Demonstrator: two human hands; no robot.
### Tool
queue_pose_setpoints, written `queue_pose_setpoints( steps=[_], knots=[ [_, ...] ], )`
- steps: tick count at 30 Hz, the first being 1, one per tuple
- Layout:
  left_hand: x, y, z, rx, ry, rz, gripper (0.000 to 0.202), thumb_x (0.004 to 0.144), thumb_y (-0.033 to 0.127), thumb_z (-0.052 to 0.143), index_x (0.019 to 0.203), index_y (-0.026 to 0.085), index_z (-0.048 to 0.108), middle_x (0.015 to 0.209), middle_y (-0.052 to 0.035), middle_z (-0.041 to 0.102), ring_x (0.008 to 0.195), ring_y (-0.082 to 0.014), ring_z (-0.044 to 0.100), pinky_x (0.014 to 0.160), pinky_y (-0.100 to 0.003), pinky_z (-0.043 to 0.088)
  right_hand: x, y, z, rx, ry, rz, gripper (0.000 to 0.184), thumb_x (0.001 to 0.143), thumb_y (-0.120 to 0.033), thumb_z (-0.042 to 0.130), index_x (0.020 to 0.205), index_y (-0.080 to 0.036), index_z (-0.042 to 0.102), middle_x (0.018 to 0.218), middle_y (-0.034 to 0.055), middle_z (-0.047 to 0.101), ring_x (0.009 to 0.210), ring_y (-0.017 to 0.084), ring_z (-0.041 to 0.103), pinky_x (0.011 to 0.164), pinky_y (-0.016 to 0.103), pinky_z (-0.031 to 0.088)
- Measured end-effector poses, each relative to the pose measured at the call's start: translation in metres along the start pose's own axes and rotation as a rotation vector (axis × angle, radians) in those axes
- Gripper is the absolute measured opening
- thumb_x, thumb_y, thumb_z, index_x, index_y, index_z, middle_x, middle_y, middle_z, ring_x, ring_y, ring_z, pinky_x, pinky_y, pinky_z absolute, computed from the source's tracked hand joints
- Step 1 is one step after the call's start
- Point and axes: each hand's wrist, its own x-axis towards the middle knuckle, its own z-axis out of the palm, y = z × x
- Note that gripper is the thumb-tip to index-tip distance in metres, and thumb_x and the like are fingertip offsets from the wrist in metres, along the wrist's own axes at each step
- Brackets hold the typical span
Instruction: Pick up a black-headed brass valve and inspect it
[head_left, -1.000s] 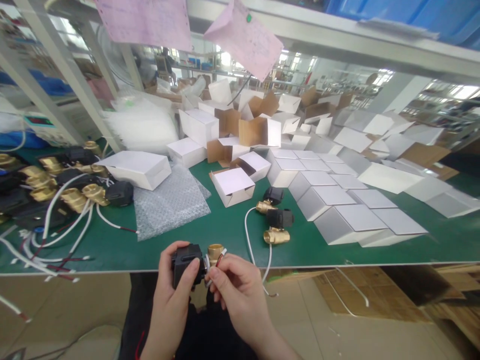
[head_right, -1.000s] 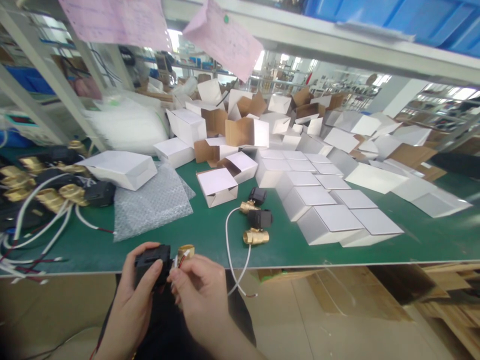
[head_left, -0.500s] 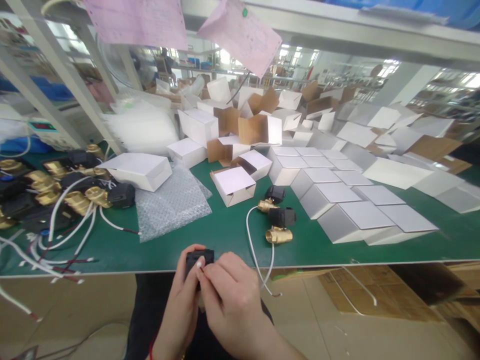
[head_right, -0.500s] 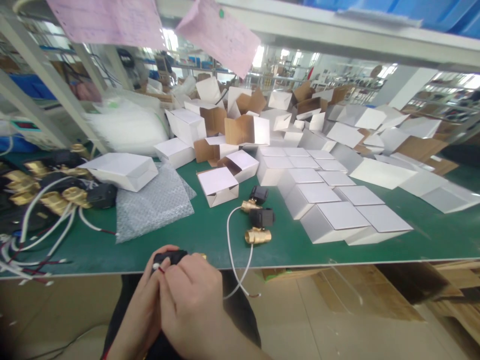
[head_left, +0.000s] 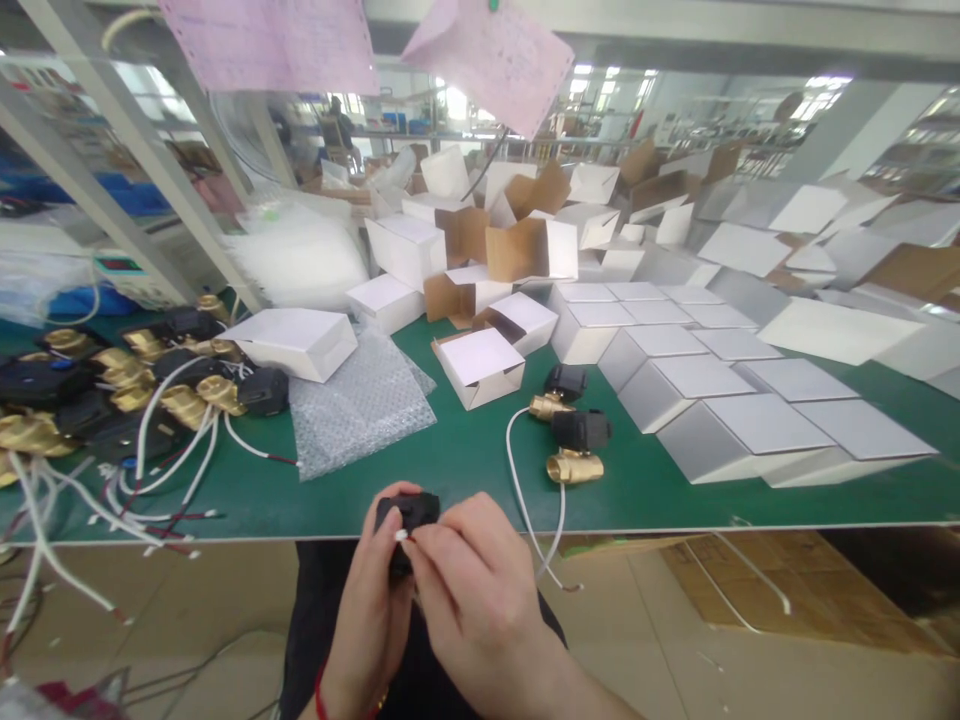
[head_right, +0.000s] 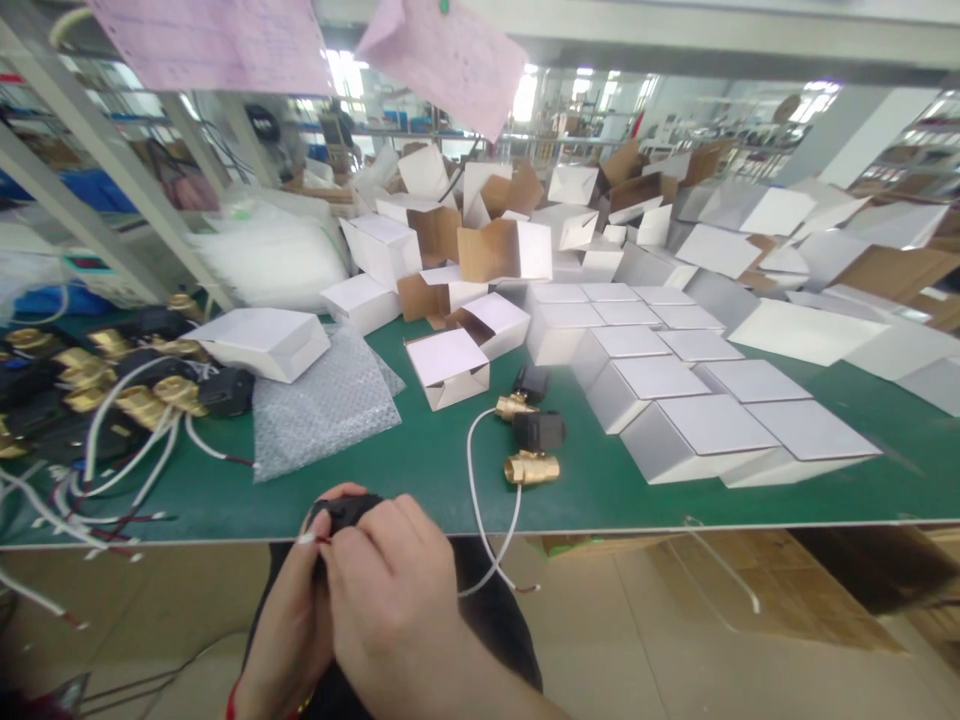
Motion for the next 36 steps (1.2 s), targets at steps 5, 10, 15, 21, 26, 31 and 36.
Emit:
queue_pose_setpoints(
  steps=[5,10,15,21,26,31,36],
  knots=[
    [0.006,0.017,-0.004,0.113,0.045,0.07,0.054,0.076,0.066,0.076,0.109,0.025,0.062,0.097,0.0,0.062,0.072,-0.0153,0.056,0.057,-0.021,0.05,-0.01,0.03,0.0,0.428,0.117,0.528,0.017,0.087,-0.023,0.074,0.075,-0.02,0.062,0.078,-0.0015,0.057,0.067,0.012,0.057,0.058,0.021,0.047],
    [0.017,0.012,-0.014,0.35,-0.089,0.14,0.048,0.089,0.063,0.063,0.117,0.025,0.063,0.105,-0.0053,0.067,0.083,-0.0218,0.065,0.067,-0.028,0.054,-0.019,0.052,0.005,0.887,-0.1,0.939,0.043,0.074,-0.048,0.086,0.103,-0.021,0.068,0.1,0.0064,0.074,0.088,0.021,0.071,0.076,0.031,0.058],
    [0.067,0.037,-0.046,0.817,-0.322,0.387,0.053,0.1,0.062,0.038,0.11,0.022,0.072,0.108,-0.0123,0.073,0.101,-0.0301,0.068,0.094,-0.043,0.053,-0.04,0.062,0.003,0.97,-0.015,1.007,0.048,0.077,-0.053,0.086,0.11,-0.02,0.074,0.102,0.009,0.079,0.093,0.022,0.073,0.083,0.03,0.057],
    [0.121,0.071,-0.082,1.279,-0.257,0.689,0.025,0.087,0.041,0.059,0.077,0.023,0.074,0.086,-0.0112,0.072,0.088,-0.029,0.063,0.089,-0.041,0.051,-0.057,0.077,0.004,1.145,0.17,1.098,0.048,0.076,-0.049,0.089,0.112,-0.02,0.074,0.101,0.0107,0.08,0.086,0.023,0.076,0.078,0.033,0.061],
    [0.099,0.063,-0.058,1.224,-0.391,0.566,0.019,0.085,0.028,0.059,0.07,0.023,0.069,0.076,-0.0059,0.069,0.075,-0.0227,0.064,0.074,-0.031,0.048,-0.055,0.084,0.005,1.087,0.222,1.056,0.048,0.076,-0.046,0.09,0.114,-0.021,0.074,0.106,0.0109,0.08,0.095,0.025,0.077,0.083,0.034,0.063],
    [0.07,0.035,-0.031,1.097,-0.462,0.338,0.02,0.076,0.029,0.064,0.06,0.021,0.056,0.056,0.0014,0.057,0.054,-0.0168,0.052,0.054,-0.025,0.035,-0.047,0.066,-0.003,0.763,0.345,0.933,0.045,0.078,-0.043,0.087,0.116,-0.024,0.073,0.113,0.0097,0.079,0.09,0.024,0.077,0.077,0.031,0.065],
    [0.069,0.031,-0.028,0.937,-0.459,0.219,0.036,0.087,0.049,0.049,0.063,0.022,0.051,0.055,0.002,0.051,0.053,-0.0166,0.047,0.052,-0.025,0.036,-0.048,0.051,-0.004,0.382,0.158,0.74,0.035,0.086,-0.043,0.077,0.115,-0.023,0.076,0.116,0.0101,0.078,0.094,0.026,0.076,0.081,0.032,0.063]
  ],
)
